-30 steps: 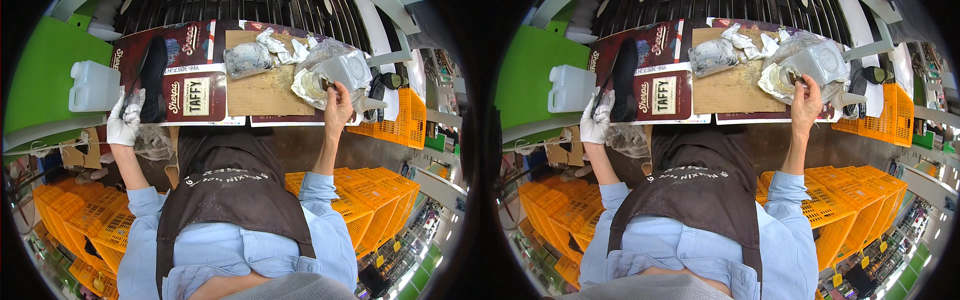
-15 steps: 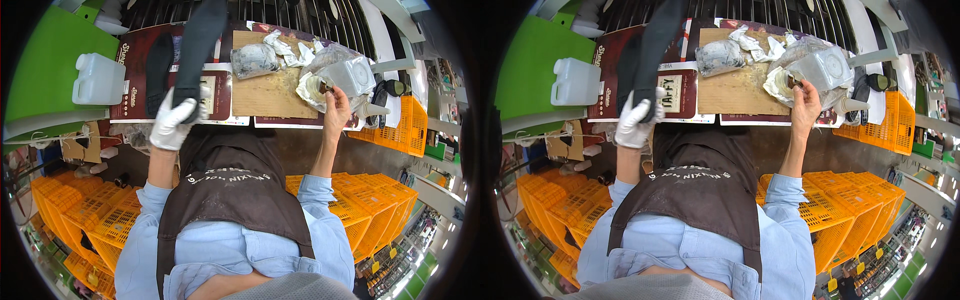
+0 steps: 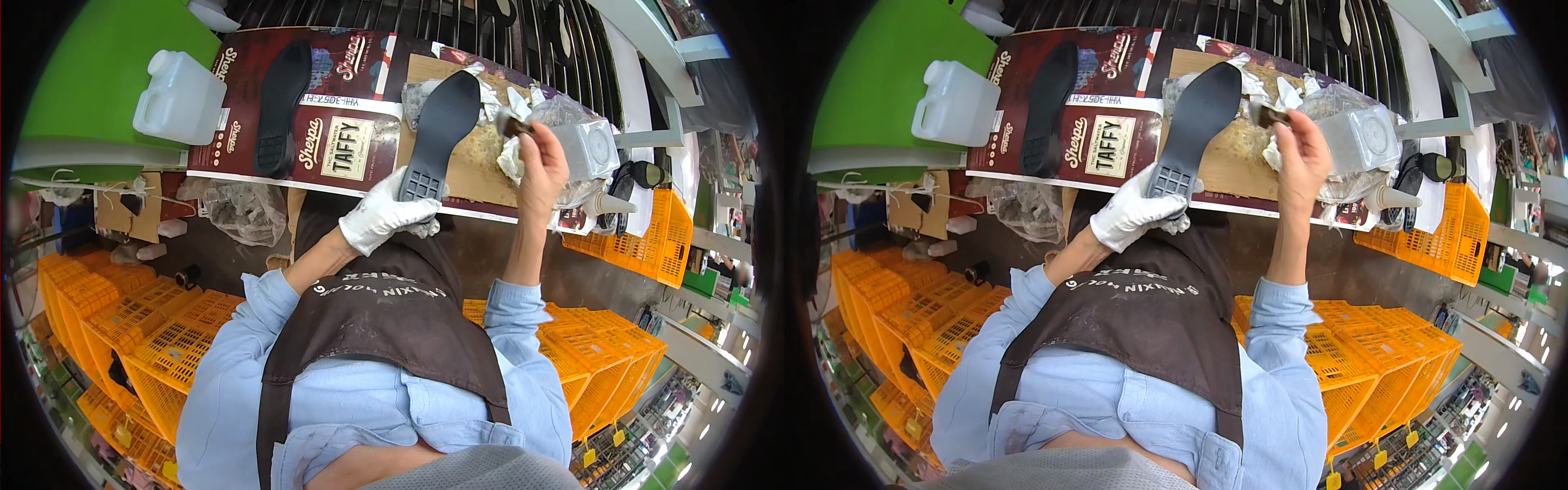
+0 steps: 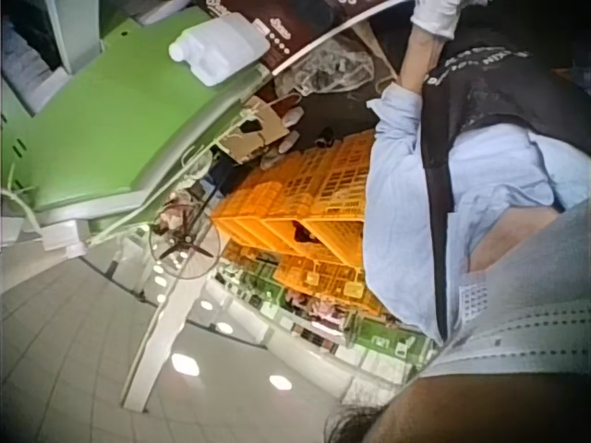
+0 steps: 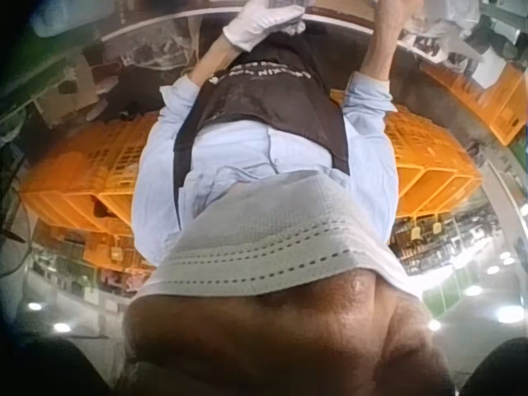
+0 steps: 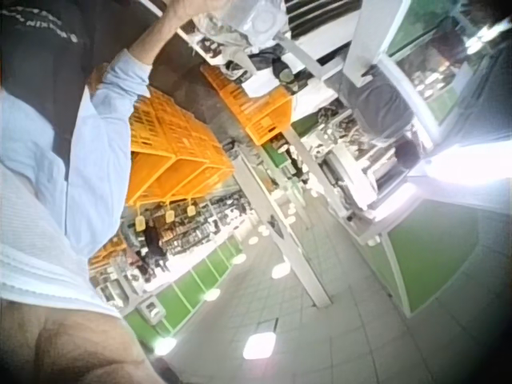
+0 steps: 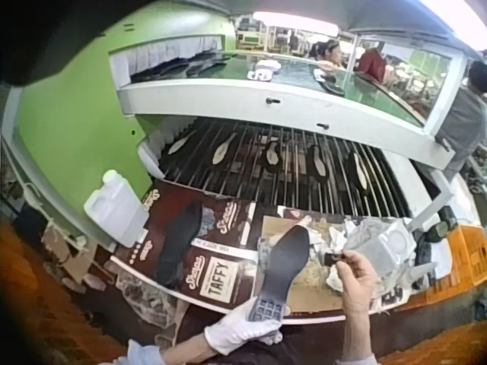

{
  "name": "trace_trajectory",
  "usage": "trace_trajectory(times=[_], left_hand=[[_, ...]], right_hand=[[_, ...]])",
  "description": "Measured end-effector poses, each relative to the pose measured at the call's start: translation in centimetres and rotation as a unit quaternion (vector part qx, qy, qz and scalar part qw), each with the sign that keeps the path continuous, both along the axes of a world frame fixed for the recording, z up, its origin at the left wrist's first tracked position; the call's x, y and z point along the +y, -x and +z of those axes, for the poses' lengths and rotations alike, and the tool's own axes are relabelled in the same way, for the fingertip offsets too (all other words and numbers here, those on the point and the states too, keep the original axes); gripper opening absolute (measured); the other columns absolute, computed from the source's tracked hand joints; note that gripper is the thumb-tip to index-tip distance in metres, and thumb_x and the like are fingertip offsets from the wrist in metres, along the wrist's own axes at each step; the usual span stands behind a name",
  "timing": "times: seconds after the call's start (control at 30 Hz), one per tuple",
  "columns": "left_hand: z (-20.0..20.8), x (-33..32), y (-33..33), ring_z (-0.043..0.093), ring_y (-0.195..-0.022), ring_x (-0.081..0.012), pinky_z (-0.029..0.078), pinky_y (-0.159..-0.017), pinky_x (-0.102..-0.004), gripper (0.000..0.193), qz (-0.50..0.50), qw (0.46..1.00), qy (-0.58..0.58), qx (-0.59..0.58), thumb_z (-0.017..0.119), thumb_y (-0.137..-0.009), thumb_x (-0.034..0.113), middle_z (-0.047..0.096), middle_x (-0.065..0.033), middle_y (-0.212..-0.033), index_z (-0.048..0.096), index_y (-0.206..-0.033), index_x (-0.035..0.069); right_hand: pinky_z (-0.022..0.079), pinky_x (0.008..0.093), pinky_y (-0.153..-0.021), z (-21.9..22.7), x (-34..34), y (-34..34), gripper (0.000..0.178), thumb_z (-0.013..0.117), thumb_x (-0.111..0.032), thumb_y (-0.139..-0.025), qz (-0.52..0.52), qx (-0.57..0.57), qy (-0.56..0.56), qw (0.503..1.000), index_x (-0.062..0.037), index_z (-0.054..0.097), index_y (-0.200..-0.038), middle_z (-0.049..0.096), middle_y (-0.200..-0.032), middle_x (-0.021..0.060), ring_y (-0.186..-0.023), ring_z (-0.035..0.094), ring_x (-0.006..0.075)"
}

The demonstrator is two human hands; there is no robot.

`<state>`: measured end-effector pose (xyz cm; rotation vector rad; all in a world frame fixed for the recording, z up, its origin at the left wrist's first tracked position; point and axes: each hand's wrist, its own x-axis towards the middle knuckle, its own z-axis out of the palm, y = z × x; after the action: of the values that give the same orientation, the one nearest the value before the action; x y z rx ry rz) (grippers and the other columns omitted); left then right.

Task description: Applying adhesive to the underside of shoe soles using a small brush at a manufacturing workstation.

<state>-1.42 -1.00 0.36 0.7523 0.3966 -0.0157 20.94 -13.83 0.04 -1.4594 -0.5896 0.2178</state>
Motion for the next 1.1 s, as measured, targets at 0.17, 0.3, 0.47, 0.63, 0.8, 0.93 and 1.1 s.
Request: trace_trajectory(times=[0.17, 0.3, 0.47, 0.63, 0.8, 0.93, 1.1], left_hand=[[0.3, -0.3, 0.6, 0.067, -0.086, -0.0193, 0.058, -0.074, -0.0298, 0.051, -0.005, 0.999, 0.000, -0.034, 0.065, -0.086, 0.006, 0.058, -0.0139, -0.120, 0.043, -0.132, 0.001], [0.4, -0.3, 0.7, 0.067, -0.087, -0.0195, 0.058, -0.075, -0.0297, 0.050, 0.005, 0.999, 0.016, -0.043, 0.065, -0.087, 0.005, 0.058, -0.0135, -0.121, 0.044, -0.132, 0.002], [0.2, -0.2, 0.7, 0.067, -0.085, -0.0190, 0.057, -0.073, -0.0288, 0.051, 0.006, 0.999, 0.012, -0.043, 0.066, -0.086, 0.005, 0.059, -0.0126, -0.118, 0.044, -0.131, 0.003], [0.1, -0.2, 0.8, 0.066, -0.084, -0.0185, 0.056, -0.073, -0.0285, 0.051, 0.007, 0.999, 0.010, -0.039, 0.066, -0.086, 0.005, 0.060, -0.0119, -0.116, 0.043, -0.131, 0.002], [-0.1, -0.2, 0.8, 0.066, -0.084, -0.0175, 0.056, -0.073, -0.0276, 0.050, 0.007, 0.999, 0.013, -0.039, 0.066, -0.086, 0.005, 0.061, -0.0119, -0.114, 0.044, -0.130, 0.001], [-0.3, 0.0, 0.7, 0.066, -0.084, -0.0171, 0.057, -0.073, -0.0275, 0.050, -0.005, 0.999, 0.012, -0.037, 0.066, -0.086, 0.005, 0.061, -0.0123, -0.113, 0.044, -0.130, 0.001], [-0.2, 0.2, 0.9, 0.067, -0.084, -0.0174, 0.057, -0.074, -0.0284, 0.051, -0.001, 0.999, 0.014, -0.033, 0.065, -0.086, 0.006, 0.059, -0.0124, -0.117, 0.043, -0.131, 0.001]], right_hand=[[0.050, 0.0311, -0.066, 2.0, 5.5, 0.8, 0.021, 0.067, 0.000, -0.082, 0.041, -0.385, 0.146, 0.910, -0.0041, 0.064, -0.103, 0.065, -0.091, 0.0088, -0.076, 0.062, 0.0221], [0.051, 0.0376, -0.069, 2.1, 6.9, 1.6, 0.021, 0.068, 0.000, -0.079, 0.078, -0.446, 0.206, 0.867, -0.0035, 0.064, -0.099, 0.064, -0.092, 0.0117, -0.080, 0.063, 0.0300], [0.049, 0.0303, -0.062, 3.1, 4.5, 4.0, 0.024, 0.071, 0.001, -0.078, 0.161, -0.342, 0.219, 0.899, -0.0024, 0.066, -0.101, 0.064, -0.085, 0.0094, -0.071, 0.063, 0.0195], [0.049, 0.0216, -0.068, 3.6, 3.5, 3.5, 0.025, 0.070, 0.000, -0.082, 0.288, -0.031, 0.209, 0.934, 0.0022, 0.067, -0.106, 0.068, -0.086, 0.0060, -0.077, 0.062, 0.0081], [0.050, 0.0229, -0.068, 2.5, 4.7, -0.2, 0.024, 0.069, -0.009, -0.084, 0.080, -0.138, 0.302, 0.940, 0.0029, 0.069, -0.105, 0.071, -0.085, 0.0076, -0.077, 0.063, 0.0080], [0.049, 0.0227, -0.066, 1.8, 4.4, -0.5, 0.025, 0.069, -0.009, -0.084, -0.010, -0.144, 0.266, 0.953, 0.0025, 0.069, -0.106, 0.071, -0.086, 0.0066, -0.076, 0.062, 0.0076], [0.050, 0.0252, -0.069, 1.5, 5.1, -1.1, 0.025, 0.070, -0.009, -0.085, 0.089, -0.162, 0.277, 0.943, 0.0025, 0.069, -0.107, 0.071, -0.090, 0.0081, -0.077, 0.063, 0.0106]])
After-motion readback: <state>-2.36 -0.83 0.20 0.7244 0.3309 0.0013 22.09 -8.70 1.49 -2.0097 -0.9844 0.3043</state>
